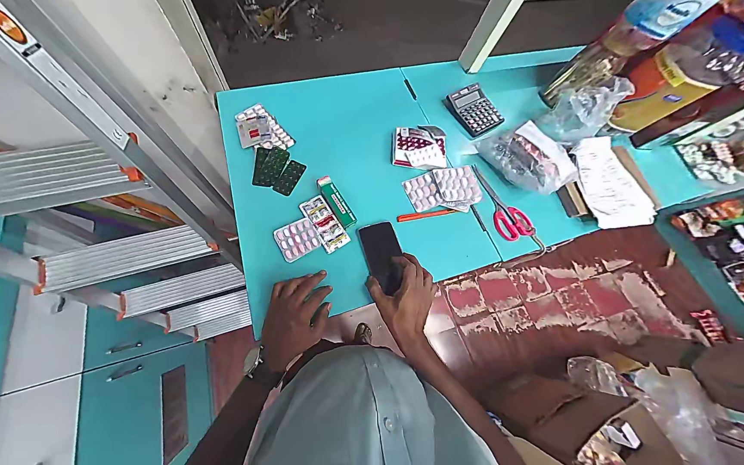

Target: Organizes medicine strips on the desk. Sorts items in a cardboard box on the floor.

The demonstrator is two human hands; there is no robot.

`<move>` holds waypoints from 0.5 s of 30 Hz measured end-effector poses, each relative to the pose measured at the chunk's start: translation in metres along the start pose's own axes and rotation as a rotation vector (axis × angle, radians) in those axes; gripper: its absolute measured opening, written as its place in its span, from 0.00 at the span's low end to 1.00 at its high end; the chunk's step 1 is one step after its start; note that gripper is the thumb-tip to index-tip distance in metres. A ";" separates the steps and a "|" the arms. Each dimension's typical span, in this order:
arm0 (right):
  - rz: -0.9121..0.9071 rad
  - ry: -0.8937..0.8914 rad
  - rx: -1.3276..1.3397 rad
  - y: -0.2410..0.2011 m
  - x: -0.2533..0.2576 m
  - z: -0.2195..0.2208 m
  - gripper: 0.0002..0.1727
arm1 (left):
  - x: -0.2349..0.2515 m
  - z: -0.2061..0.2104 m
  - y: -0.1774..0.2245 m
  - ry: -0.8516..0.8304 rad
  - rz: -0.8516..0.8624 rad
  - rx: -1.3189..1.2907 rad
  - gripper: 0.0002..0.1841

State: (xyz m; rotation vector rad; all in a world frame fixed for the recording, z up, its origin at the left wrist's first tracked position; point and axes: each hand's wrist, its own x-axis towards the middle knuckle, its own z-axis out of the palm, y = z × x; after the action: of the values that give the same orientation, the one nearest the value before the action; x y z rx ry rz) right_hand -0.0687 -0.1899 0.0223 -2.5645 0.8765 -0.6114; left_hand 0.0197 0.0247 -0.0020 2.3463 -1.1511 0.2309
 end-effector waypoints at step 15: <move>-0.302 -0.554 0.156 -0.089 0.137 0.022 0.35 | 0.036 -0.019 -0.011 0.203 -0.356 -0.054 0.25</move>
State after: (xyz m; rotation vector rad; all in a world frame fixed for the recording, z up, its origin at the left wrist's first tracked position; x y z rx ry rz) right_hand 0.0831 -0.2076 0.0832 -2.5345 0.2491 -0.0234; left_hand 0.0525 0.0151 0.0230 2.3671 -0.6246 0.2972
